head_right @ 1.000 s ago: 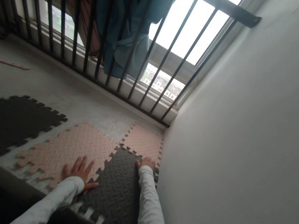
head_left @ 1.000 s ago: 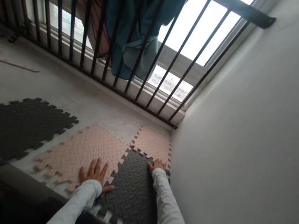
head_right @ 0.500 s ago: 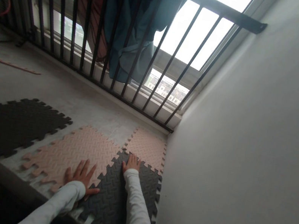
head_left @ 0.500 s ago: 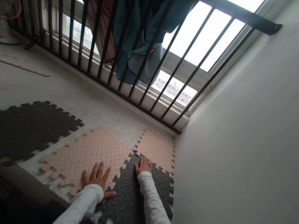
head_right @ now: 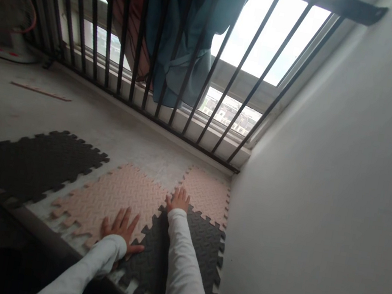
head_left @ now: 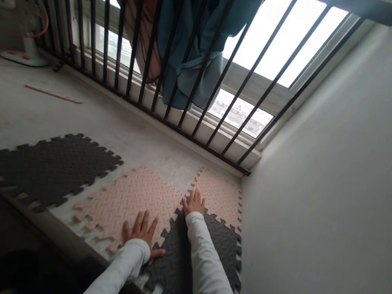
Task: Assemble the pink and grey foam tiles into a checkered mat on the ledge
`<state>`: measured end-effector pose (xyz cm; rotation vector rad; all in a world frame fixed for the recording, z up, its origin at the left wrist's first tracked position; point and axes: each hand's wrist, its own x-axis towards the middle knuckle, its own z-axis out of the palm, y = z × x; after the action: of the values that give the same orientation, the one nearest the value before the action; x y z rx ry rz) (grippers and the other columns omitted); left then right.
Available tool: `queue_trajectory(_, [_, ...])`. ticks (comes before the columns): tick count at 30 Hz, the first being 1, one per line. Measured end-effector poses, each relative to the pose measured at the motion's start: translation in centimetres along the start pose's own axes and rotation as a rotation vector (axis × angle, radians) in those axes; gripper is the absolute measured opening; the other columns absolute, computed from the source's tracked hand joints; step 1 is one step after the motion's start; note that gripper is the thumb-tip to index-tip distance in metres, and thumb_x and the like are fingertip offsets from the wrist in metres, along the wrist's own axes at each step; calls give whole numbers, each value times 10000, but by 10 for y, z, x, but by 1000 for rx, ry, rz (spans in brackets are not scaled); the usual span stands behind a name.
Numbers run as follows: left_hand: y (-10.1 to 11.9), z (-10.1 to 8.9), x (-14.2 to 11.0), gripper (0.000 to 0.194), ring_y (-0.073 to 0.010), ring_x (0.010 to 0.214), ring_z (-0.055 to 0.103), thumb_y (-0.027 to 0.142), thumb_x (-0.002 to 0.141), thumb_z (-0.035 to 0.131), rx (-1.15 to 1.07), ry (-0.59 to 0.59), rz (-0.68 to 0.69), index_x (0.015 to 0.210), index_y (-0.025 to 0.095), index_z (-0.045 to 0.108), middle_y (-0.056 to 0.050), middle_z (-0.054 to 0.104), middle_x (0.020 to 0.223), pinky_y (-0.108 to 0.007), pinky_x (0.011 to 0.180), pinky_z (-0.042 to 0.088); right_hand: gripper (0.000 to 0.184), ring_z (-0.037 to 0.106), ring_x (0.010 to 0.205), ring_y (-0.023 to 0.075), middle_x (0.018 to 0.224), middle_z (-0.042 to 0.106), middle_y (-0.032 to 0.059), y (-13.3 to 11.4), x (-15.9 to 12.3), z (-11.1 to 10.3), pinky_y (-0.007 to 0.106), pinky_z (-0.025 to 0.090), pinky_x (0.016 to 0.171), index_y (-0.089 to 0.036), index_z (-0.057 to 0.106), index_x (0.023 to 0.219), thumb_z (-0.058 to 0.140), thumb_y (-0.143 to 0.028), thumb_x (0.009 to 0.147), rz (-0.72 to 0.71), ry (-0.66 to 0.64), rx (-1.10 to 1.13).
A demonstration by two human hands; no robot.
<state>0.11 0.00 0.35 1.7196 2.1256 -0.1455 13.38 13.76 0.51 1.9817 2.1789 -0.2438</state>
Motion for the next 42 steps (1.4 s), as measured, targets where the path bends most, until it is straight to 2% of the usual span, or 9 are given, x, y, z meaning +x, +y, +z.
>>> queue_trajectory(5, [-2,3,1,966,-308,1253,-129,676,494,463,-3,12,14,1301,285,103,-84,-56,1402,-615,903,-100,663,103,1262,183,1395,127,71,8,4,-4,353,136,1004,-129,183,1315,219,-525,784,19,-15,18])
queue_trajectory(10, [-4,3,3,1007,-321,1247,-134,700,469,463,-9,-4,35,1302,273,91,-95,-64,1397,-627,891,-102,671,10,1264,256,1389,-7,173,64,-8,1,476,58,989,-63,36,1322,154,-483,813,323,277,-21])
queue_trajectory(12, [-3,1,2,1012,-323,1246,-131,693,462,478,-18,-18,37,1301,275,98,-96,-67,1395,-629,893,-98,704,55,1262,252,1388,66,171,84,-13,9,456,67,996,-73,101,1321,176,-533,794,382,245,-16])
queue_trajectory(16, [-2,-2,2,1016,-335,1242,-133,685,457,497,-31,-21,35,1301,272,110,-97,-56,1397,-636,891,-95,754,116,1254,240,1380,134,162,106,-14,12,414,120,999,-64,164,1310,190,-583,763,395,93,38])
queue_trajectory(26, [-7,9,4,1056,-346,1232,-154,704,440,503,-97,9,93,1309,257,103,-116,-60,1395,-637,878,-134,751,184,1231,253,1344,249,163,126,-29,33,368,151,985,-3,259,1269,248,-545,749,400,246,-92])
queue_trajectory(30, [-15,-9,9,943,-352,1257,-5,594,485,579,-118,-20,134,1295,284,210,-80,57,1408,-596,953,65,721,241,1206,251,1321,295,160,132,-23,40,365,198,960,-26,312,1249,241,-536,745,377,324,-87])
queue_trajectory(34, [-82,-55,22,599,-201,1194,301,247,721,391,-65,58,58,1298,205,239,-76,325,1330,-352,967,279,725,257,1194,262,1304,314,167,139,-14,49,389,214,938,-72,302,1264,235,-558,731,350,360,-80])
queue_trajectory(38, [-185,-94,17,457,-265,1109,385,115,691,325,67,135,-163,1096,200,519,-123,456,1196,-460,852,355,682,286,1174,272,1281,341,161,136,-14,49,406,212,920,-151,311,1266,240,-564,728,364,384,-102])
queue_trajectory(42, [-250,-97,11,462,-245,1078,415,113,647,359,159,110,-190,1007,314,568,-44,483,1181,-461,863,336,656,311,1158,271,1264,369,146,129,-18,40,422,192,920,-195,357,1243,248,-576,721,375,361,-147])
